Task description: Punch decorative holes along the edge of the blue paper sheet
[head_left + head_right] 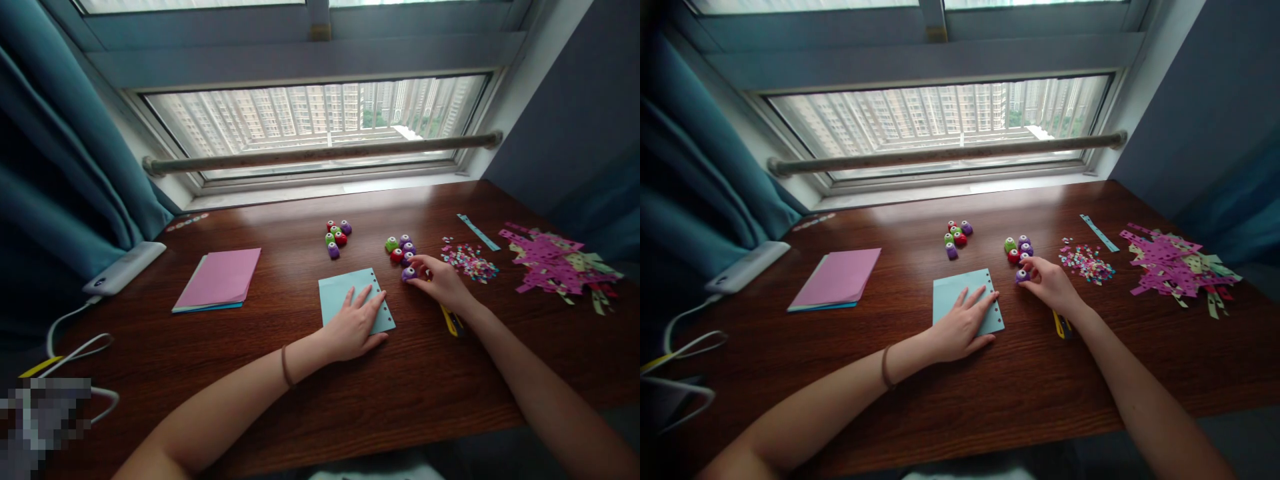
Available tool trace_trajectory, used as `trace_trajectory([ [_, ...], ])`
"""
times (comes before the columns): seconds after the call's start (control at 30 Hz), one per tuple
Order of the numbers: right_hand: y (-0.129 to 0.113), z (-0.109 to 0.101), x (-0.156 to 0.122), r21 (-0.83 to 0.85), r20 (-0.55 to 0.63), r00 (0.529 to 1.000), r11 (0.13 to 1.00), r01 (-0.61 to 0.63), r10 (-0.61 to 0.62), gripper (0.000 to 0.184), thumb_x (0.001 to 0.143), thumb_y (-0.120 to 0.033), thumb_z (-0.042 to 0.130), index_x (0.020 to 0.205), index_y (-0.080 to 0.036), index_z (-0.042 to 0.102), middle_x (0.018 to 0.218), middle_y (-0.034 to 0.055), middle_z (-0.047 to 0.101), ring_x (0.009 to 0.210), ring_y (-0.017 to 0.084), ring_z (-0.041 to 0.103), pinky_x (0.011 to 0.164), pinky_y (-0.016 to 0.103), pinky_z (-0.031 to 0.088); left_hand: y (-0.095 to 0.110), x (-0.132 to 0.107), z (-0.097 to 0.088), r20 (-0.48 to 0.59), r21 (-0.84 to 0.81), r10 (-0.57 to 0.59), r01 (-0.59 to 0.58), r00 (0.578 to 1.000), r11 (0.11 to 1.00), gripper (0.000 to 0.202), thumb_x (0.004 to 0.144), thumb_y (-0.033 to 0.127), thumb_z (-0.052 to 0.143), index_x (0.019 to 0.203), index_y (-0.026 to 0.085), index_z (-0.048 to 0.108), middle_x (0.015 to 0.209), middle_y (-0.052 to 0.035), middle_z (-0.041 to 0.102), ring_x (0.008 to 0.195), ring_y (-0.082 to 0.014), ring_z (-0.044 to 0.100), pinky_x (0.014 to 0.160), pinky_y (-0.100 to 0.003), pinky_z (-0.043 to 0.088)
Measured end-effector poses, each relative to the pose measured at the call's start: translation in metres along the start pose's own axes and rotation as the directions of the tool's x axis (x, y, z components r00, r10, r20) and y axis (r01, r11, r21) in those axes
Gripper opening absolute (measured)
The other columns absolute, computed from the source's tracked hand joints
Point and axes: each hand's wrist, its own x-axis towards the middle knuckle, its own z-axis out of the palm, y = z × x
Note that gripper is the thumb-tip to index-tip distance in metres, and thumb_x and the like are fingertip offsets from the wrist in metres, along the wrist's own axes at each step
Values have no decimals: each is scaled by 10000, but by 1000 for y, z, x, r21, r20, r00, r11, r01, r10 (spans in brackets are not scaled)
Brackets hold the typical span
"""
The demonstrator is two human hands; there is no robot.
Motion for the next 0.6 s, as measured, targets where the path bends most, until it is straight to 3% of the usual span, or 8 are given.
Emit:
trace_trajectory([
  [0.13, 7, 9, 5, -82, -100, 995, 996, -27, 18, 335, 719, -269, 670, 1024, -173, 572, 857, 27, 606, 649, 160, 546, 640, 297, 448, 1, 0, -1, 1, 13, -7, 7, 1000, 1000, 699, 863, 421, 421, 1398, 92, 116, 1411, -134, 267, 1328, -297, 118, 1064, -513, 64],
  [0.2, 8, 13, 6, -22, -124, 990, 997, -73, 70, 339, 707, -290, 684, 1010, -177, 581, 860, 33, 615, 656, 167, 556, 656, 309, 455, 1, 0, -1, -1, 18, -11, 11, 1000, 1000, 690, 860, 397, 423, 1397, 91, 116, 1417, -130, 257, 1327, -297, 120, 1066, -511, 66],
  [0.27, 8, 14, 7, 152, -118, 980, 978, -142, 161, 360, 688, -337, 703, 989, -177, 587, 858, 45, 626, 690, 182, 577, 670, 317, 465, 1, 0, -1, -6, 19, -13, 13, 1000, 1000, 687, 857, 379, 426, 1398, 96, 111, 1422, -124, 246, 1327, -296, 122, 1067, -510, 67],
  [0.33, 7, 14, 6, 401, -38, 963, 887, -228, 265, 399, 675, -383, 716, 984, -171, 579, 872, 64, 637, 742, 201, 597, 639, 300, 473, 1, -1, 0, -7, 20, -10, 10, 1000, 1000, 690, 855, 369, 429, 1399, 98, 103, 1426, -119, 241, 1328, -295, 121, 1067, -509, 69],
  [0.4, 5, 13, 5, 595, 73, 942, 744, -305, 328, 428, 671, -398, 725, 992, -163, 568, 869, 75, 643, 729, 188, 603, 559, 244, 460, 0, -1, 0, -7, 21, -6, 6, 1000, 1000, 694, 853, 365, 432, 1400, 99, 96, 1427, -115, 240, 1329, -294, 117, 1068, -509, 71],
  [0.5, -1, 11, 4, 730, 180, 907, 566, -382, 381, 431, 667, -371, 745, 1003, -163, 571, 872, 65, 640, 641, 124, 580, 491, 177, 427, 0, -2, 0, -12, 25, -4, 4, 1000, 1000, 692, 854, 365, 430, 1400, 101, 97, 1428, -113, 239, 1329, -293, 114, 1070, -508, 70],
  [0.6, -6, 10, 3, 795, 235, 889, 449, -408, 392, 428, 649, -353, 764, 995, -174, 585, 918, 60, 630, 657, 108, 574, 511, 164, 443, 0, -2, 0, -13, 30, -5, 5, 1000, 1000, 687, 857, 367, 427, 1399, 99, 101, 1426, -114, 242, 1329, -294, 116, 1070, -509, 68],
])
